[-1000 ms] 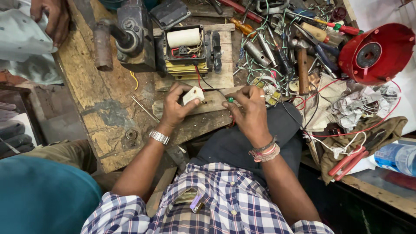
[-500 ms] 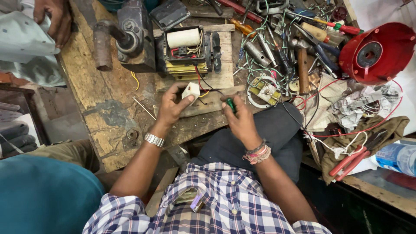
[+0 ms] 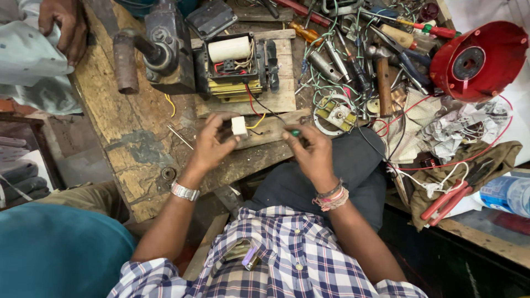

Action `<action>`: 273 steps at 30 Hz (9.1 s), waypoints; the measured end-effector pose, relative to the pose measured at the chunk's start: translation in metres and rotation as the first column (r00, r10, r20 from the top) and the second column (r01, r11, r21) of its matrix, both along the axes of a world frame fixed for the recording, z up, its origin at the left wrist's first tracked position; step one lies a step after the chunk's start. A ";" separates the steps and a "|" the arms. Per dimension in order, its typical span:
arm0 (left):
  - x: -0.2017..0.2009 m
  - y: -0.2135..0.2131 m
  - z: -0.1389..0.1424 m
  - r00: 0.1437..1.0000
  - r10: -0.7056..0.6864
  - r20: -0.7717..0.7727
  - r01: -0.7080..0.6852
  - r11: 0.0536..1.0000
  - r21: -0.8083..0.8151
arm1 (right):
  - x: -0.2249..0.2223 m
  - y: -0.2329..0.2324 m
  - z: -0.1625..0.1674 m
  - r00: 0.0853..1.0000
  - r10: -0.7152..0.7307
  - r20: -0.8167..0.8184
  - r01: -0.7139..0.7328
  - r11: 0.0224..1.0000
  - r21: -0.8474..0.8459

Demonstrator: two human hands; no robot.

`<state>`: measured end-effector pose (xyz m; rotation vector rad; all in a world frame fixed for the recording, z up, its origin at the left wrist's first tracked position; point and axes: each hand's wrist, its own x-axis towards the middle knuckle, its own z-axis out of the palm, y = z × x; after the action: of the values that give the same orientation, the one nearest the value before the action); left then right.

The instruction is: The person uses a hammer to tap a small metal component, then uses pliers to adjust wires on a disassembled motor. They also use a screwdriver to tighten a screw on a white electrical socket and connect wires to it.

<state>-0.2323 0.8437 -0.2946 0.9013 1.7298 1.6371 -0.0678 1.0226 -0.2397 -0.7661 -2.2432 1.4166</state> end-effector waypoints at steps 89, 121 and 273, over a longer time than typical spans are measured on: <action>0.014 0.019 -0.005 0.992 0.048 -0.117 -0.050 0.999 -0.013 | -0.008 -0.016 0.004 0.976 0.218 0.000 -0.194 0.868 0.457; 0.007 0.027 0.004 0.996 -0.085 -0.012 0.085 0.996 -0.003 | -0.055 -0.016 0.026 0.998 -0.060 0.012 0.051 0.930 0.365; 0.034 0.034 0.014 0.988 -0.118 -0.099 0.077 0.935 -0.346 | -0.020 -0.012 0.044 0.980 0.188 0.070 -0.178 0.648 0.741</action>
<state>-0.1980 0.8782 -0.2807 0.9122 1.9399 1.1888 -0.0876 1.0107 -0.1961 -0.2373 -2.6192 0.4199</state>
